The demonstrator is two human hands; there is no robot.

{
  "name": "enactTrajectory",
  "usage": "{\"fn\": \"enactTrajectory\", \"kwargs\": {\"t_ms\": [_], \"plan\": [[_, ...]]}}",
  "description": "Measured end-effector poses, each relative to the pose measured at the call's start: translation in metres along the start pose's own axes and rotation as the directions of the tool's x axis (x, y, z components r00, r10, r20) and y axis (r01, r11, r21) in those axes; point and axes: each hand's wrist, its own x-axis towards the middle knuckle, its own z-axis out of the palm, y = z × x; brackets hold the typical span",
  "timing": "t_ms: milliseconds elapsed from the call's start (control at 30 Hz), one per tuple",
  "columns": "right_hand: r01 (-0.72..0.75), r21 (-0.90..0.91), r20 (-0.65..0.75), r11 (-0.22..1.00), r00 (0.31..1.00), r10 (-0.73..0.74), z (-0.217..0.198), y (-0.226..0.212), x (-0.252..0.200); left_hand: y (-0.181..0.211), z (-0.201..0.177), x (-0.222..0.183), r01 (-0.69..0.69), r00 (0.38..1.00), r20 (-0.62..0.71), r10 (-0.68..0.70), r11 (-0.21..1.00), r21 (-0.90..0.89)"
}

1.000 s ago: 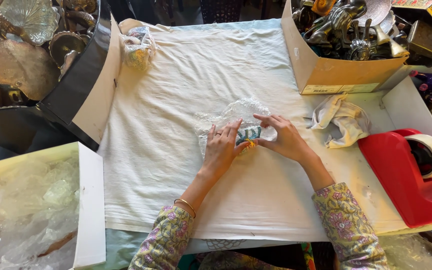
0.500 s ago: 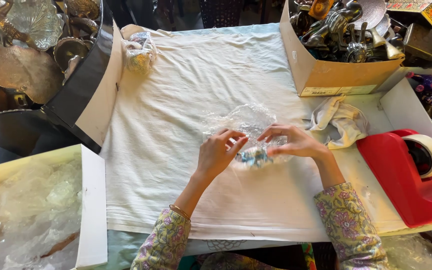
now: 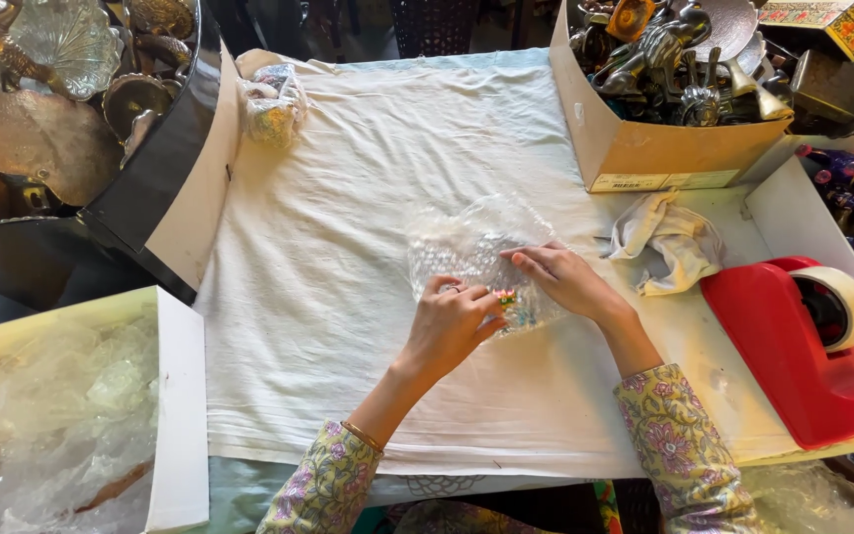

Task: The person wraps a small colorful figurine in bubble wrap on a white cloth-covered table. They use a red tape dispenser to apply tape and blue scissors to trim the excess bubble wrap. The wrapped item is then placed into a white box.

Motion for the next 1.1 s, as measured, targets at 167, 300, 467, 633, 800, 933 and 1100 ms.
{"fn": "enactTrajectory", "kwargs": {"t_ms": [167,300,467,633,800,933,1100], "plan": [[0.029,-0.040,-0.120,0.999,0.992,-0.034,0.005,0.013,0.001,0.020,-0.056,0.016,-0.055,0.942,0.281,0.183,0.911,-0.410],[0.041,-0.108,-0.187,0.993,0.981,-0.061,-0.003,-0.006,0.000,0.014,-0.043,0.014,0.343,0.791,0.607,-0.075,0.876,-0.338],[0.089,0.088,0.045,0.992,0.995,-0.093,-0.006,-0.017,-0.002,-0.019,0.014,-0.003,0.243,0.966,0.143,-0.216,0.948,-0.205],[0.246,0.026,0.100,0.969,0.964,-0.247,-0.010,-0.016,-0.004,-0.028,0.040,-0.017,0.157,0.918,0.364,-0.158,0.987,0.034],[0.070,0.124,0.095,0.990,0.992,-0.082,-0.009,-0.011,-0.002,-0.029,0.035,-0.013,0.172,0.889,0.411,-0.203,0.979,0.112],[0.063,0.188,-0.133,0.980,0.990,-0.039,-0.012,-0.019,0.000,-0.031,0.042,-0.016,0.189,0.870,0.441,-0.221,0.975,0.115],[0.119,0.226,-0.080,0.967,0.991,-0.104,-0.002,-0.003,0.003,-0.029,0.041,-0.017,0.225,0.874,0.419,-0.246,0.969,0.099]]}}
